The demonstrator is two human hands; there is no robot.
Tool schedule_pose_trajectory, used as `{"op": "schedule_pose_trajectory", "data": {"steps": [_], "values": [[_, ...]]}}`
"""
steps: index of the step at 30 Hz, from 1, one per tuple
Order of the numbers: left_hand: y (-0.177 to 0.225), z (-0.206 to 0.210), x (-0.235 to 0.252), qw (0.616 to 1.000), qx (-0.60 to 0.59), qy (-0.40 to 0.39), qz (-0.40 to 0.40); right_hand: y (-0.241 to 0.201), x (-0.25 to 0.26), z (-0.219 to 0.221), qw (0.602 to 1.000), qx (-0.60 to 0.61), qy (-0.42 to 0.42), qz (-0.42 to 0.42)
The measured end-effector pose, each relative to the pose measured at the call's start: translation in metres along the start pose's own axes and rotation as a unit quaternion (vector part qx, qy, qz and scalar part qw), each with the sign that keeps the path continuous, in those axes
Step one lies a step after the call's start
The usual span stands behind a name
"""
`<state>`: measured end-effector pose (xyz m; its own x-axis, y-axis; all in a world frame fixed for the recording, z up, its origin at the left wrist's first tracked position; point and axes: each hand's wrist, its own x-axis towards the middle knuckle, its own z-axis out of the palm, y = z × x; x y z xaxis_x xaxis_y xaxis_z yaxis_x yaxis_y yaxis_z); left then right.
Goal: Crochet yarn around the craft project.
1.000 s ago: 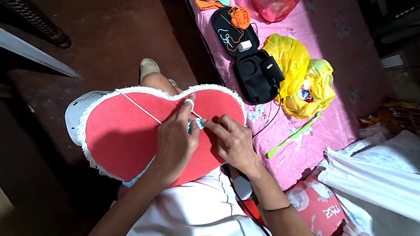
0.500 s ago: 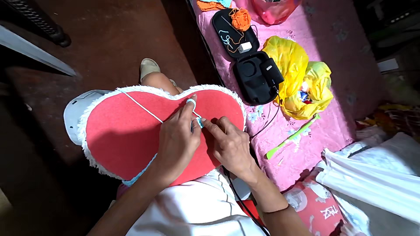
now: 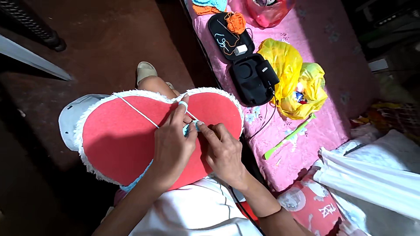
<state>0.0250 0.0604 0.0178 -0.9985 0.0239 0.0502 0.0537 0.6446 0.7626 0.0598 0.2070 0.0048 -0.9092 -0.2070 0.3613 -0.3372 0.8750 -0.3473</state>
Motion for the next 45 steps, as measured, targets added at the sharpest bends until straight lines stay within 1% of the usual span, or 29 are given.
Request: {"op": "schedule_pose_trajectory", "data": {"steps": [6, 10, 13, 17, 19, 22, 24, 27, 31, 38, 41, 45], "values": [[-0.003, -0.002, -0.001, 0.998, -0.058, 0.016, -0.029, -0.005, -0.001, 0.003, 0.999, 0.031, 0.033, 0.012], [-0.003, 0.002, -0.002, 0.993, -0.103, 0.061, -0.008, -0.011, 0.001, 0.001, 0.998, 0.046, 0.039, 0.031], [-0.003, 0.006, -0.003, 0.988, -0.125, 0.09, 0.019, -0.016, 0.007, -0.002, 0.993, 0.095, 0.025, 0.066], [-0.004, 0.007, -0.005, 0.979, -0.177, 0.1, 0.028, -0.019, 0.013, -0.007, 0.976, 0.184, -0.01, 0.118], [-0.005, 0.005, -0.005, 0.976, -0.194, 0.095, 0.017, -0.019, 0.012, -0.006, 0.984, 0.155, -0.005, 0.09], [-0.007, 0.001, -0.004, 0.983, -0.167, 0.075, -0.007, -0.014, 0.009, -0.006, 0.999, 0.04, 0.023, 0.023], [-0.008, -0.001, -0.004, 0.985, -0.159, 0.062, -0.004, -0.008, 0.008, -0.006, 0.999, 0.013, 0.029, 0.001], [-0.011, -0.003, -0.002, 0.984, -0.168, 0.049, 0.005, 0.001, 0.009, -0.007, 0.999, 0.032, 0.024, -0.015], [-0.014, -0.01, 0.002, 0.976, -0.219, 0.014, -0.019, 0.011, 0.011, -0.013, 0.996, 0.088, -0.009, -0.017], [-0.013, -0.01, 0.003, 0.976, -0.218, 0.006, -0.02, 0.018, 0.009, -0.019, 0.989, 0.139, -0.054, 0.016], [-0.011, -0.009, 0.002, 0.98, -0.2, 0.007, -0.019, 0.016, 0.009, -0.019, 0.989, 0.136, -0.055, 0.027], [-0.009, -0.008, 0.001, 0.986, -0.168, 0.01, -0.019, 0.01, 0.011, -0.018, 0.994, 0.098, -0.048, 0.024]]}}
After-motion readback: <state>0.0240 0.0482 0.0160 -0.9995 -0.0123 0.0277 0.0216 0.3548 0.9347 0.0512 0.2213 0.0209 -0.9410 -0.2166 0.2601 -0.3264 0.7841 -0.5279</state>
